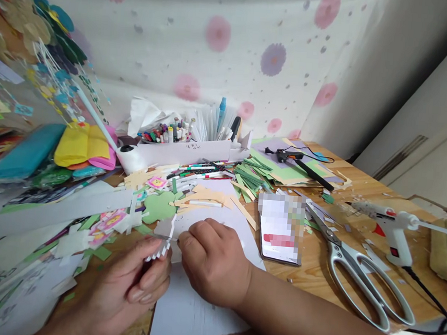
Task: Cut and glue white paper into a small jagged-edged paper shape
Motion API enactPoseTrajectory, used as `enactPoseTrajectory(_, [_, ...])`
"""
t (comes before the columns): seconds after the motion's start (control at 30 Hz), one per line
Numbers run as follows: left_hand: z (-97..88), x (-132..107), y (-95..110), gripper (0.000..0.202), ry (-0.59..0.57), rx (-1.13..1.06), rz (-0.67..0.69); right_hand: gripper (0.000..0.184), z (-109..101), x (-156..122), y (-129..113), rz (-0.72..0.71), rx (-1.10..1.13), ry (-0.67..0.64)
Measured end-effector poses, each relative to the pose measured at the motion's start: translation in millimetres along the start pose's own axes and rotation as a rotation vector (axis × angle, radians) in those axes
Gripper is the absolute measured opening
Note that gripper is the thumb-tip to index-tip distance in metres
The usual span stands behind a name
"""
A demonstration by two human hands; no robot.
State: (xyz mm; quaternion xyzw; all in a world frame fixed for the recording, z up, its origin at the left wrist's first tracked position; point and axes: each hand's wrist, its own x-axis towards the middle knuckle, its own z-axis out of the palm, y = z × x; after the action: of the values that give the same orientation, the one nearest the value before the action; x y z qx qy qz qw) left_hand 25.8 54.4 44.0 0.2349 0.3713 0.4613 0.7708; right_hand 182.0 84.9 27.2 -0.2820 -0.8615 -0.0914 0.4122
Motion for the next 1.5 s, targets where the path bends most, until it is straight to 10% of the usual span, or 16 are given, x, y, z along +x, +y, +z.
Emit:
enactPoseTrajectory(0.23, [-5.0,6.3,6.4,0.035,0.128,0.039,0.171,0.023,-13.1,2.2,-0.6,0.005,0.171,0.201])
enactPoseTrajectory(0.5, [-12.2,6.3,8.3,0.037,-0.039,0.154,0.089,0.014,-13.4,10.1,6.9,0.191,0.570,-0.040])
enactPoseTrajectory(1.5, [-18.1,7.5,1.7,0.020,-0.059,0.108,-0.076,0.013,-13.0,9.1,1.8,0.176,0.609,-0.282])
